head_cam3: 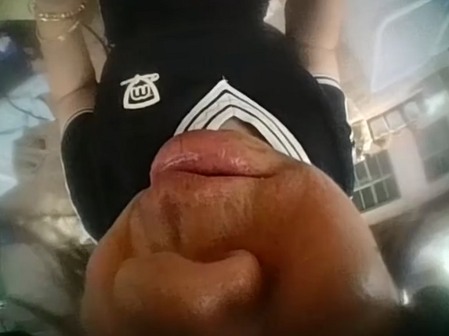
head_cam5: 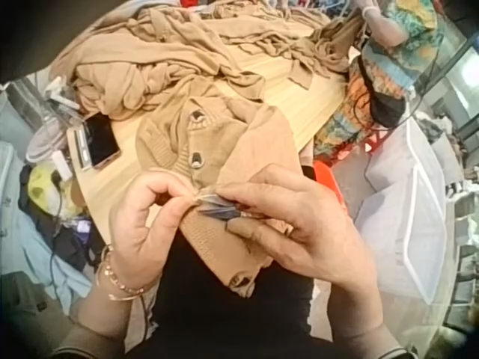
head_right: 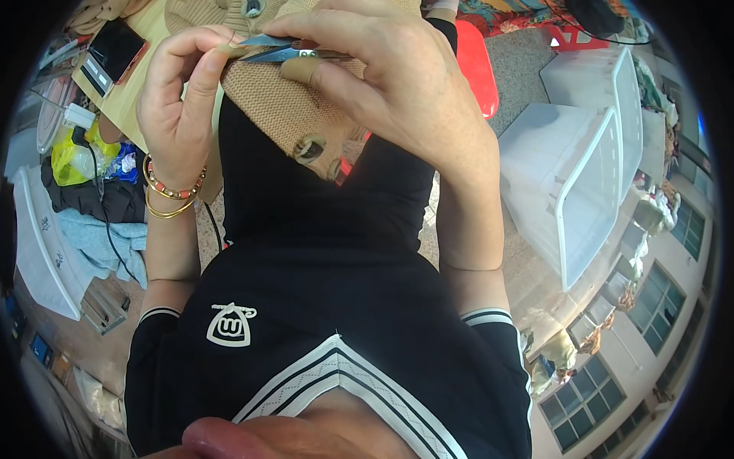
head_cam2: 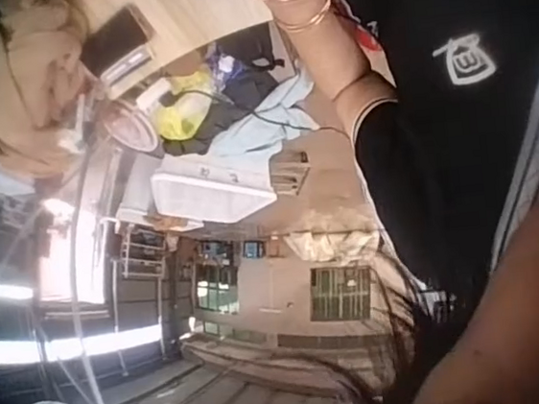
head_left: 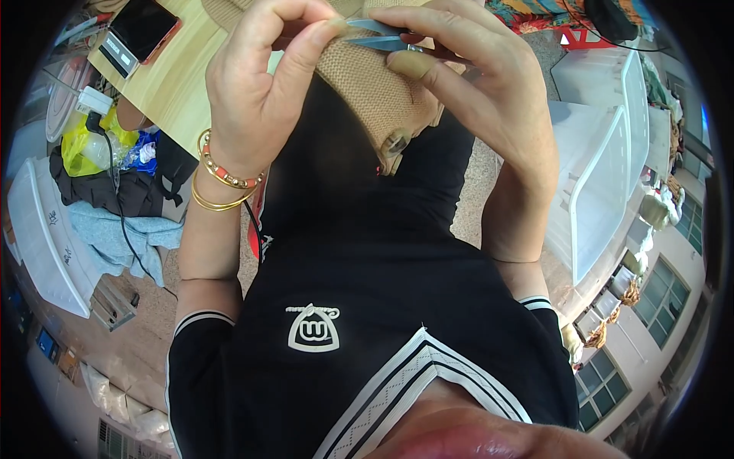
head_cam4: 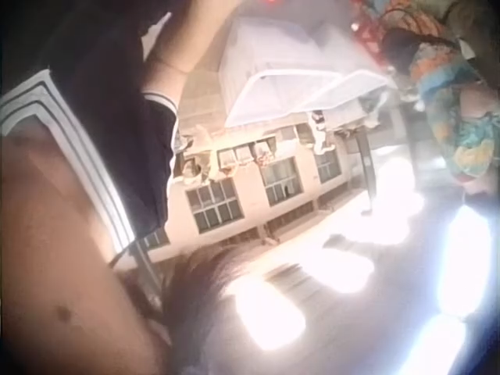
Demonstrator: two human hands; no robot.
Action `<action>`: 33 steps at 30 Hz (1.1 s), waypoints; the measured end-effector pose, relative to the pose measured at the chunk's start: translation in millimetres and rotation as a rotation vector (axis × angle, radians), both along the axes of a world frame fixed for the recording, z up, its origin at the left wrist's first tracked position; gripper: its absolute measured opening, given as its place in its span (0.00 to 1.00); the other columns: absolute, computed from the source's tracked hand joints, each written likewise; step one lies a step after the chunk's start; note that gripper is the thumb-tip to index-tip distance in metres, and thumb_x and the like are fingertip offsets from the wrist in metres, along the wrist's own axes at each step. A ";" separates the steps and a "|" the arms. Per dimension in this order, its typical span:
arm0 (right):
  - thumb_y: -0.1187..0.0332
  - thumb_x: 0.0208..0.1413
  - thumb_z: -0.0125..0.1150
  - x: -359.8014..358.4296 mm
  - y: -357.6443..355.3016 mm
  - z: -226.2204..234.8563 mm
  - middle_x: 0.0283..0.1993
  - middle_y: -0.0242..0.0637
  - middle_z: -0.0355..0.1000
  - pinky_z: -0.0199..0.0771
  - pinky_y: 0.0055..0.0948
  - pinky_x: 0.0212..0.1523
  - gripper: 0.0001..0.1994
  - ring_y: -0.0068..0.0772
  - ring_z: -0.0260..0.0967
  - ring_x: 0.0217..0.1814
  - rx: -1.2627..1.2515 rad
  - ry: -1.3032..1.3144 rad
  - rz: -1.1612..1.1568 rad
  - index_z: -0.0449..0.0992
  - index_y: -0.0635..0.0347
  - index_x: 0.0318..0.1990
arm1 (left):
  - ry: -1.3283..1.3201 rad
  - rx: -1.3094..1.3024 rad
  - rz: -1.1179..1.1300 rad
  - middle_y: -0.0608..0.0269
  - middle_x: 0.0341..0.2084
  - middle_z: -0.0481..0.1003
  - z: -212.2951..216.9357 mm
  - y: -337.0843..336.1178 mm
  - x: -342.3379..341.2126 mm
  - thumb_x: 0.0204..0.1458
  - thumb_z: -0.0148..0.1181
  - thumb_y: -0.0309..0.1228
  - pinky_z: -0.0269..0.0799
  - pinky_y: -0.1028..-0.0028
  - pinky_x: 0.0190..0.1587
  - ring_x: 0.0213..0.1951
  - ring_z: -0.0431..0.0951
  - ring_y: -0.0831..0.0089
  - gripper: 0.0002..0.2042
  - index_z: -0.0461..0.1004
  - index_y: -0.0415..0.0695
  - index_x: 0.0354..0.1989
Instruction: Trimming loose threads and cleaning up a tan knitted garment using small scissors.
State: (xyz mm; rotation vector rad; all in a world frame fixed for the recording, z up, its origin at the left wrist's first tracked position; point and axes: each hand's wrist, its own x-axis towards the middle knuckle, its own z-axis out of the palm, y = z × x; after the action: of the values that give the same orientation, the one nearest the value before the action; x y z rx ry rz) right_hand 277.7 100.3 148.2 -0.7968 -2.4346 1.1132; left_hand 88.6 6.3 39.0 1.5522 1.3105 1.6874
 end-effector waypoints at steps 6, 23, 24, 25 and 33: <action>0.75 0.52 0.67 -7.8 13.7 -18.1 0.34 0.39 0.73 0.72 0.28 0.32 0.16 0.34 0.74 0.33 0.025 0.013 0.073 0.80 0.61 0.50 | -0.027 0.024 0.023 0.55 0.43 0.76 -1.5 0.0 -1.3 0.64 0.51 0.22 0.71 0.78 0.50 0.45 0.77 0.74 0.07 0.69 0.34 0.48; 0.74 0.51 0.68 -21.8 42.6 -56.6 0.31 0.39 0.73 0.70 0.29 0.29 0.14 0.36 0.73 0.30 0.426 0.814 0.495 0.80 0.63 0.47 | -0.126 -0.048 -0.037 0.58 0.41 0.78 -0.2 2.4 -2.4 0.65 0.50 0.23 0.72 0.79 0.47 0.43 0.77 0.78 0.07 0.69 0.35 0.48; 0.74 0.51 0.68 -12.3 37.5 -49.0 0.31 0.39 0.73 0.70 0.29 0.29 0.14 0.36 0.73 0.30 0.424 0.817 0.496 0.80 0.63 0.47 | -0.130 -0.045 -0.040 0.58 0.41 0.78 -0.3 2.7 -2.7 0.65 0.50 0.23 0.72 0.79 0.46 0.43 0.77 0.78 0.07 0.69 0.35 0.48; 0.74 0.51 0.69 -10.5 17.6 -15.4 0.31 0.39 0.73 0.70 0.29 0.29 0.14 0.36 0.73 0.30 0.217 0.387 0.303 0.80 0.64 0.47 | -0.134 -0.050 -0.032 0.58 0.40 0.78 -1.1 -1.0 -5.0 0.65 0.50 0.23 0.72 0.80 0.46 0.42 0.77 0.78 0.07 0.69 0.35 0.48; 0.74 0.52 0.68 -12.8 33.9 -45.5 0.31 0.40 0.72 0.71 0.30 0.30 0.14 0.35 0.73 0.30 0.397 0.792 0.468 0.80 0.65 0.46 | -0.160 -0.007 -0.050 0.56 0.40 0.78 -2.7 4.3 -3.3 0.65 0.49 0.23 0.74 0.78 0.48 0.43 0.78 0.76 0.07 0.68 0.34 0.49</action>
State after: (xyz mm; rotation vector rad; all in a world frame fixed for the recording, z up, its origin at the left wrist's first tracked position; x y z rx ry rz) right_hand 264.9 134.2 102.8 0.3184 -2.0455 0.8094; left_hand 85.3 10.6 36.4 1.4027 1.1857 1.7352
